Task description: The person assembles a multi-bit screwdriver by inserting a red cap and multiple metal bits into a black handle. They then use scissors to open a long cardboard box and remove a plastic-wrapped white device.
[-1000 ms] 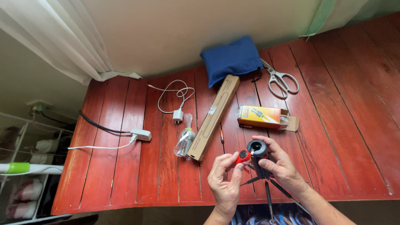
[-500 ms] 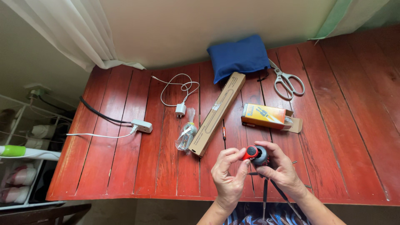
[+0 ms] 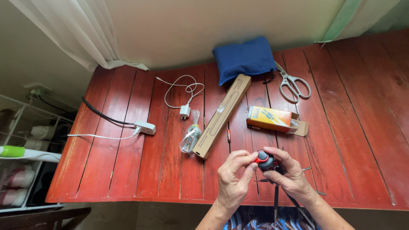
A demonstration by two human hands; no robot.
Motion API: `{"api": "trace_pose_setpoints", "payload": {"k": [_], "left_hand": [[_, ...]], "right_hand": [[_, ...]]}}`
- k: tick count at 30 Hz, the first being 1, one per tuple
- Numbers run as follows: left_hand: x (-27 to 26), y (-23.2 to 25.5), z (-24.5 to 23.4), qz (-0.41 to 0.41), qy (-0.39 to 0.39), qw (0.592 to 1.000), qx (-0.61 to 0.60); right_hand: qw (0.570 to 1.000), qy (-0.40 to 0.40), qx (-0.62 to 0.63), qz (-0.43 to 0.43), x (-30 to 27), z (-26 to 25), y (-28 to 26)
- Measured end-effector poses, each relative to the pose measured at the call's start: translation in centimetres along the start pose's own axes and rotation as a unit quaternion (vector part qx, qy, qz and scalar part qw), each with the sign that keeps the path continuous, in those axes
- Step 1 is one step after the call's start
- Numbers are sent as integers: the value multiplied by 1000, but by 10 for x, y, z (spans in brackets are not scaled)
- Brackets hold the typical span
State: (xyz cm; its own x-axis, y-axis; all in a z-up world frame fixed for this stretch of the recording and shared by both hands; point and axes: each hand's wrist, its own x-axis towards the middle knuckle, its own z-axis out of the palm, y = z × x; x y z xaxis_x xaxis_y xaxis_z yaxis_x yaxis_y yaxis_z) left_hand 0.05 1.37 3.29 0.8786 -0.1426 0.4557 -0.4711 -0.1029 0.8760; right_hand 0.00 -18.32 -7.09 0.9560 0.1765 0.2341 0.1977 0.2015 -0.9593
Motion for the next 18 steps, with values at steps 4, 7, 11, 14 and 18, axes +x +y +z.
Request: {"api": "trace_pose_setpoints", "payload": {"k": [4,7,11,14,18], "left_hand": [[0,6,2,-16,14,1000,0],[0,7,4,-16,14,1000,-16],[-4,5,4,22,21,1000,-3],[-6,4,4,27,27,999,-9],[-6,4,4,59,38,997,10]], "right_hand": [[996,-12,-59,-59,4,1,-9],[991,-51,-43,-116,7,0,-19],[989,-86,-17,-120,9,-1,-25],[997,-70,2,-40,8,-2,-24],[995,-81,24,-44,6,-2,-21]]}}
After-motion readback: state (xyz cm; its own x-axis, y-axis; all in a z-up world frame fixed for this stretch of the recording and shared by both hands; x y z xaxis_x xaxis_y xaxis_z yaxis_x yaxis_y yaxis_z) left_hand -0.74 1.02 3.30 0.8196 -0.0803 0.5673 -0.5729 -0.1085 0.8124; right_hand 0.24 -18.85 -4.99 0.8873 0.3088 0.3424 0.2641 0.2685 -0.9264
